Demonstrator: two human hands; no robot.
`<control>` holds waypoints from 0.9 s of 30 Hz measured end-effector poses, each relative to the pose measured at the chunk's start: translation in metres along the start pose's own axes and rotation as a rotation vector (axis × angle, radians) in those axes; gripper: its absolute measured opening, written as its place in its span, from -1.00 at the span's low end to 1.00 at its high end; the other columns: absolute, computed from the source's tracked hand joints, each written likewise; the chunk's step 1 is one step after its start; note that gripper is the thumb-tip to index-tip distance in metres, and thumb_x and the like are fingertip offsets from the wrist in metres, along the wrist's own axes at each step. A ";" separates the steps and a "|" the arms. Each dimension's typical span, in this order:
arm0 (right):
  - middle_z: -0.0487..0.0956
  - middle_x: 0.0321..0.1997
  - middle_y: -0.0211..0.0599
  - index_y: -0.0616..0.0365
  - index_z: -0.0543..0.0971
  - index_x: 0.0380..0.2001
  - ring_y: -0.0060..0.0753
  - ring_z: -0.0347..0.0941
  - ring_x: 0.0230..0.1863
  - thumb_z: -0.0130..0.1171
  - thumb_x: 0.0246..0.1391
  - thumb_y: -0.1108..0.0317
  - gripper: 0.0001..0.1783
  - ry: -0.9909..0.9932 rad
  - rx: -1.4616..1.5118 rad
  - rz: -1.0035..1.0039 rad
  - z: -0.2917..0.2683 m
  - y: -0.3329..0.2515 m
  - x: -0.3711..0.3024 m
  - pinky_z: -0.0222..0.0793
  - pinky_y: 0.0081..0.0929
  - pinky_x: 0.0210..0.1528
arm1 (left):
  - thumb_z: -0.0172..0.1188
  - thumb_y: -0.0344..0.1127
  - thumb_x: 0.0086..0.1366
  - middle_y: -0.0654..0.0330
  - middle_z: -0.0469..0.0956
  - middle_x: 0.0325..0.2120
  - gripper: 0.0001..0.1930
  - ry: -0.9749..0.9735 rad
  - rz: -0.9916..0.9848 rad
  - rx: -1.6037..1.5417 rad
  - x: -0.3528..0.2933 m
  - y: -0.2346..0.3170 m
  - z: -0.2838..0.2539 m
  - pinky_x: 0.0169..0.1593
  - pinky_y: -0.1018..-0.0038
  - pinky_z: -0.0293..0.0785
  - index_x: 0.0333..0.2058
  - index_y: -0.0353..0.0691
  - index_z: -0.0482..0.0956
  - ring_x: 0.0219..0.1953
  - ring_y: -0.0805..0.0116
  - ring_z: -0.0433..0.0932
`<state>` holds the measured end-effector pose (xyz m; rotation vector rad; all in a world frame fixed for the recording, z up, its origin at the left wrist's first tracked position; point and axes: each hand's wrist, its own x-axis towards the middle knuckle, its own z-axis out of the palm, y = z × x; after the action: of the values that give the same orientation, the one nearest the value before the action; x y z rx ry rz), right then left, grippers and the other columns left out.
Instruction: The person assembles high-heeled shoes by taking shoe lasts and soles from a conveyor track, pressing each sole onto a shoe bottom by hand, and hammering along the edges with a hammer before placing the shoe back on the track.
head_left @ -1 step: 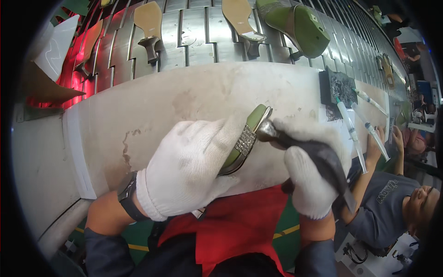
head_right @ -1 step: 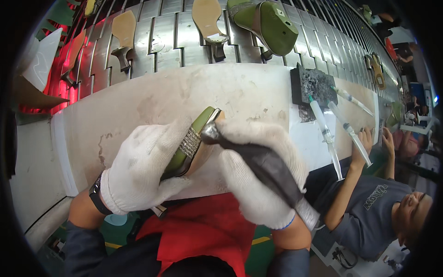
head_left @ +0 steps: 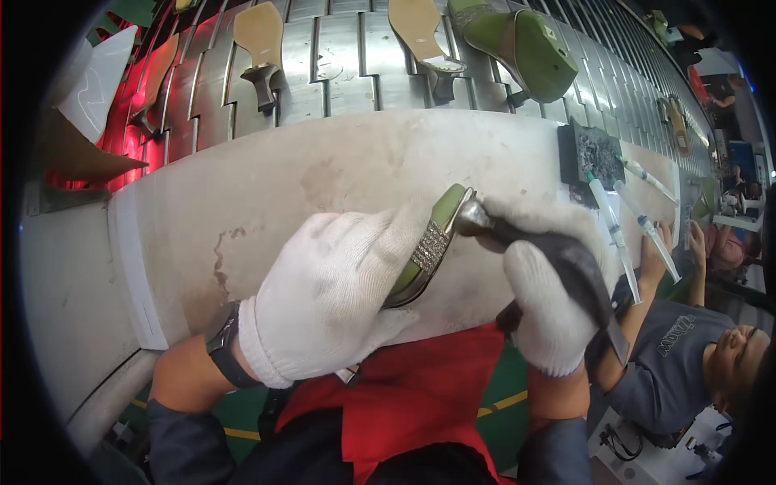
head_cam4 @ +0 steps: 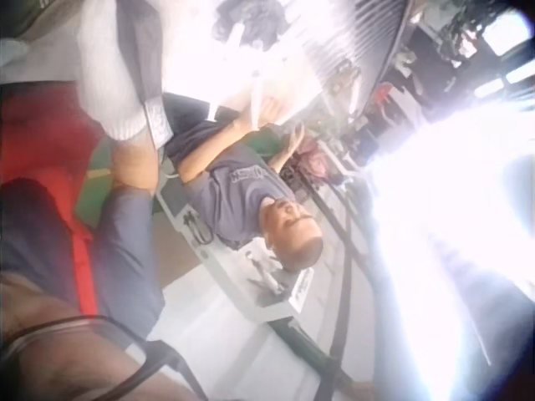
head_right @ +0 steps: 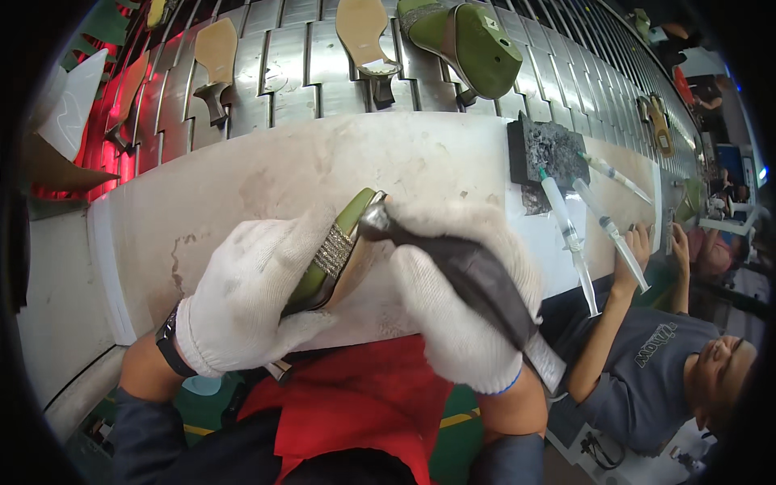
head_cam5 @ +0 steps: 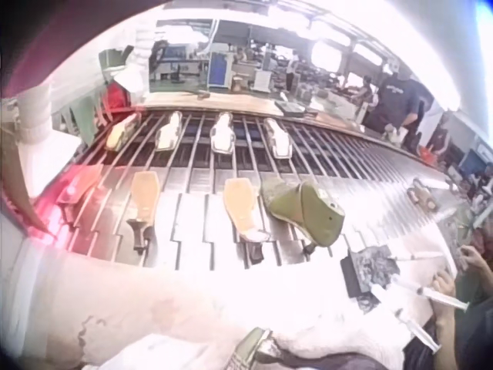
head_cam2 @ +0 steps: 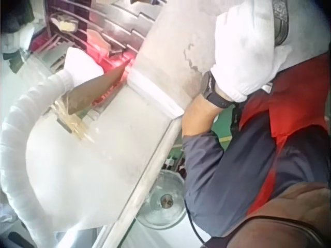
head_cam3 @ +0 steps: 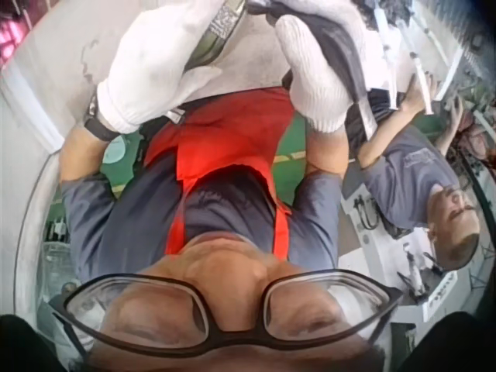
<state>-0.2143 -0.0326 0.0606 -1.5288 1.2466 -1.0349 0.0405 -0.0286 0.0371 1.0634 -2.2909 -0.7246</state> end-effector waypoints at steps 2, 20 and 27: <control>0.78 0.03 -0.06 0.35 0.63 0.05 -0.22 0.74 0.09 0.24 0.34 0.54 -0.75 0.053 0.204 0.042 0.001 -0.002 0.017 0.62 -0.32 0.19 | 0.64 -0.35 -0.05 -0.11 0.63 0.06 0.04 -0.003 -0.009 -0.022 0.000 -0.001 -0.001 0.20 0.01 0.51 0.44 -0.43 0.36 0.09 -0.19 0.64; 0.74 0.08 0.13 0.35 0.66 -0.06 -0.03 0.70 0.13 0.55 0.15 0.15 -0.51 -0.115 -0.376 -0.116 0.002 -0.025 -0.024 0.55 -0.11 0.32 | 0.62 -0.08 0.12 -0.05 0.67 -0.09 -0.14 -0.003 -0.078 -0.079 -0.006 -0.012 0.008 0.10 0.09 0.54 0.31 -0.38 0.47 -0.06 -0.11 0.68; 0.77 -0.01 0.07 0.21 0.71 -0.01 0.01 0.77 0.07 0.47 0.06 0.51 -0.62 -0.274 -0.472 -0.270 0.002 -0.036 -0.016 0.66 -0.20 0.17 | 0.61 -0.01 0.15 -0.06 0.67 -0.12 -0.13 0.100 -0.031 -0.083 -0.011 -0.012 0.016 0.06 0.11 0.54 0.30 -0.40 0.47 -0.07 -0.10 0.68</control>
<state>-0.2060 -0.0131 0.0937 -2.1692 1.1595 -0.6849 0.0426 -0.0224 0.0152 1.0741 -2.1457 -0.7552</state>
